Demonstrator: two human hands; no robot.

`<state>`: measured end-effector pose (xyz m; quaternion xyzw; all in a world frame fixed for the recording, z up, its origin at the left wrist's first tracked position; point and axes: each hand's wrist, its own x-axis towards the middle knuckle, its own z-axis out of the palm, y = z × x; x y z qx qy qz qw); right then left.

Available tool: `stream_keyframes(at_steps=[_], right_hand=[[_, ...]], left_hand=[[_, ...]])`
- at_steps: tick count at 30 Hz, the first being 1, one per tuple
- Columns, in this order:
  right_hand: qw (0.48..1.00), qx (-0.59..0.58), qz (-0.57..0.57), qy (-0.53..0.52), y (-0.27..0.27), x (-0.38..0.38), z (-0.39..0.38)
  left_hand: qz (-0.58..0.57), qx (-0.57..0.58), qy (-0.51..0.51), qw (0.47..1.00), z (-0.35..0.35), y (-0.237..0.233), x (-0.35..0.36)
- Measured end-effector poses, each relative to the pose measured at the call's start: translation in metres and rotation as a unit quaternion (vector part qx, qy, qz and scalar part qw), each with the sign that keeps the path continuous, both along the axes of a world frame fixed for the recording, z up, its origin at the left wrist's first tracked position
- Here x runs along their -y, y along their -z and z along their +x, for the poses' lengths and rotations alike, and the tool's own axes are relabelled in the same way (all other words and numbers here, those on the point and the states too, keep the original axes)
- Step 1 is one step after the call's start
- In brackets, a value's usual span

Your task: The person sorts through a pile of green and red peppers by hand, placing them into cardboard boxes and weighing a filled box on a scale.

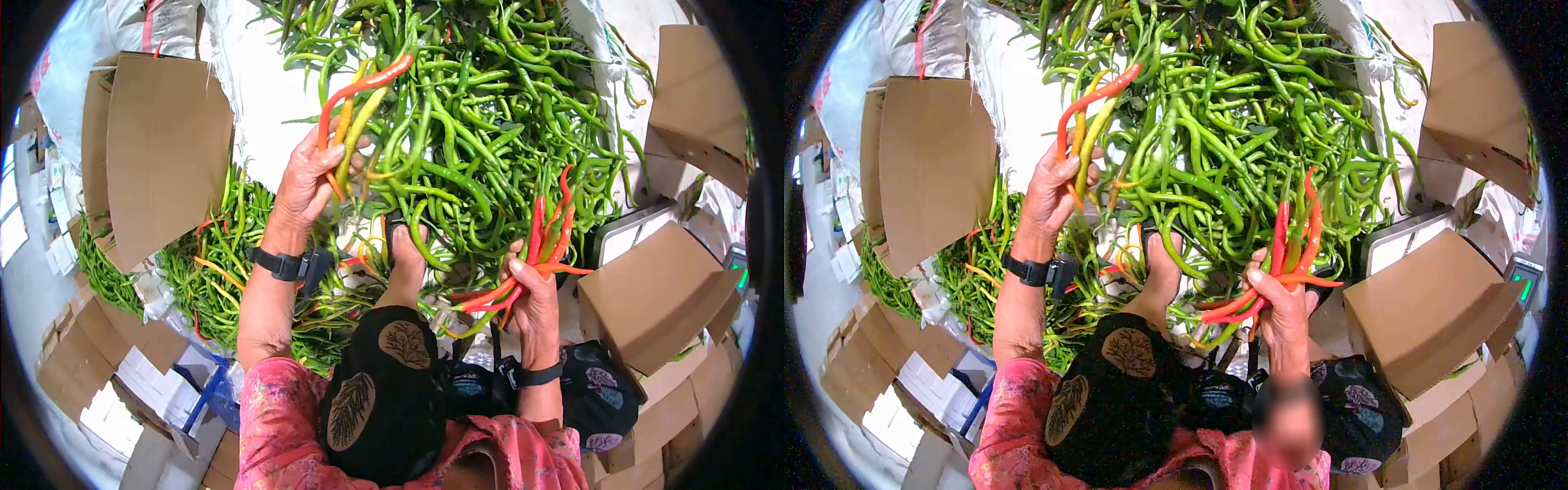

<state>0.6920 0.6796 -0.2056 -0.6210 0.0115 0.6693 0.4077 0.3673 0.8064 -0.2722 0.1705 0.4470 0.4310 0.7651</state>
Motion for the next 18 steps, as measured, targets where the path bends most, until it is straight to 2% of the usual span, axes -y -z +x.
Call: stream_keyframes(at_steps=[13, 15, 17, 18], right_hand=[[1.0, -0.006, -0.004, -0.006, 0.004, 0.001, -0.001], [1.0, -0.011, -0.009, -0.009, 0.005, 0.002, -0.002], [1.0, -0.021, -0.015, -0.006, 0.003, -0.002, -0.006], [0.999, -0.032, 0.002, 0.002, 0.004, -0.003, -0.009]], left_hand=[[-0.058, 0.088, 0.048, 0.993, 0.047, -0.001, 0.021], [-0.044, 0.041, 0.102, 0.993, 0.059, -0.007, 0.026], [0.029, -0.126, 0.248, 0.96, 0.075, -0.013, 0.034], [0.12, -0.191, 0.285, 0.932, 0.086, -0.007, 0.047]])
